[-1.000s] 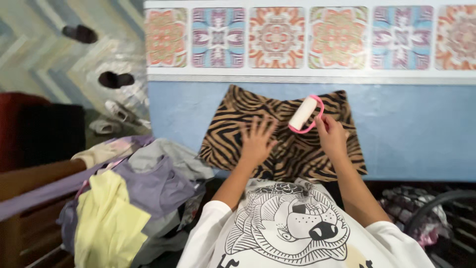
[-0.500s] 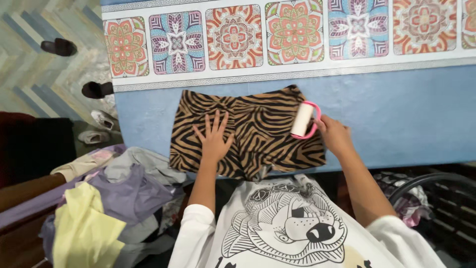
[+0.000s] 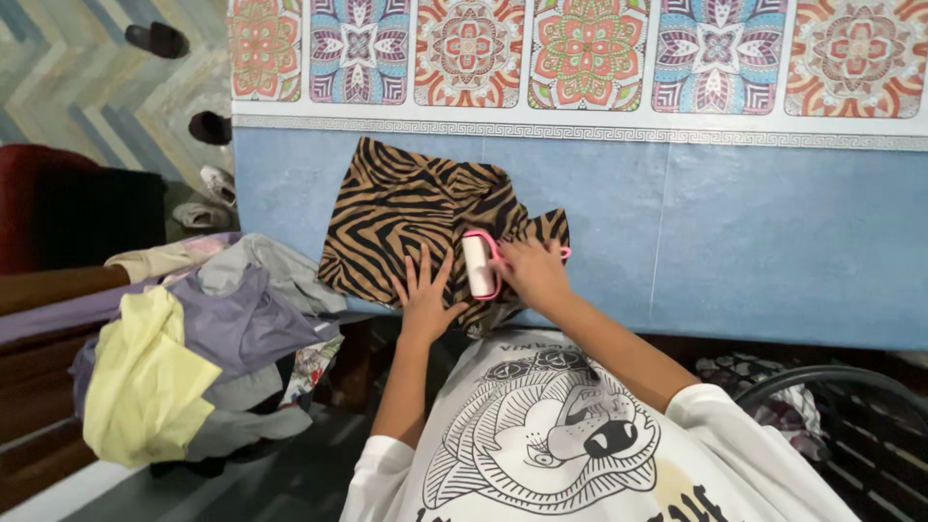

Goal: The person uses a lint roller to clean several items of clothing, including a yellow t-shirt, a tiger-print garment, and cow-print pajama pants, on a table.

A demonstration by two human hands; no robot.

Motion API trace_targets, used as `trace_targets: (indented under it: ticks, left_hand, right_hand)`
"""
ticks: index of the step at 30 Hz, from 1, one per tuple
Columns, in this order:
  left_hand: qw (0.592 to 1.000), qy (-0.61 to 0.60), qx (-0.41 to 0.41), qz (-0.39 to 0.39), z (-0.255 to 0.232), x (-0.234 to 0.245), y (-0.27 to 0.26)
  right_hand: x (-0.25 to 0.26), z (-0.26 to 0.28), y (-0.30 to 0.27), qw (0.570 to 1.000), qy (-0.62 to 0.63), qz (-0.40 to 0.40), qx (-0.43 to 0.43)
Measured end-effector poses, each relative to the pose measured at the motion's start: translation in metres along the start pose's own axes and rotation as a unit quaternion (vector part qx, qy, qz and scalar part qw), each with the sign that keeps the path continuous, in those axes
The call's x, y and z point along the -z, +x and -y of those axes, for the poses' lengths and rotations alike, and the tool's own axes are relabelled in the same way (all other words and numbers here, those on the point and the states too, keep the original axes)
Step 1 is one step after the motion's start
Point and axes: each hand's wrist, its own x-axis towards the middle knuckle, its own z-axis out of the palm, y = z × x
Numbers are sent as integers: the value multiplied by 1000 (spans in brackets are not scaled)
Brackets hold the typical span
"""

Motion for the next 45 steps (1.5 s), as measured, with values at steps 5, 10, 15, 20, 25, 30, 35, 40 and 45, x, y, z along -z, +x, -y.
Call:
trace_targets:
  ticks: [5, 10, 15, 20, 25, 30, 35, 40, 45]
  left_hand:
    - [996, 17, 30, 79, 2, 6, 5]
    - [984, 125, 86, 98, -23, 8, 10]
    - [982, 89, -135, -100, -78, -9, 38]
    - [955, 33, -275, -107, -106, -22, 88]
    - [944, 67, -315, -71, -93, -41, 133]
    - [934, 64, -350, -20, -90, -33, 137]
    - [921, 29, -387, -5, -92, -24, 155]
    - [924, -66, -375, 11, -88, -13, 162]
    - [940, -16, -340, -28, -30, 10, 109]
  right_hand:
    - [24, -70, -25, 970, 9, 72, -234]
    - [81, -113, -60, 946, -14, -125, -300]
    - [81, -113, -63, 858, 300, -264, -323]
    - [48, -107, -43, 775, 460, -212, -378]
    - [15, -94, -19, 908, 184, -228, -298]
    - [10, -97, -34, 919, 48, -223, -321]
    - [34, -99, -108, 871, 13, -319, -373]
    - [45, -69, -105, 821, 143, -331, -443]
    - [55, -29, -55, 844, 351, -152, -376]
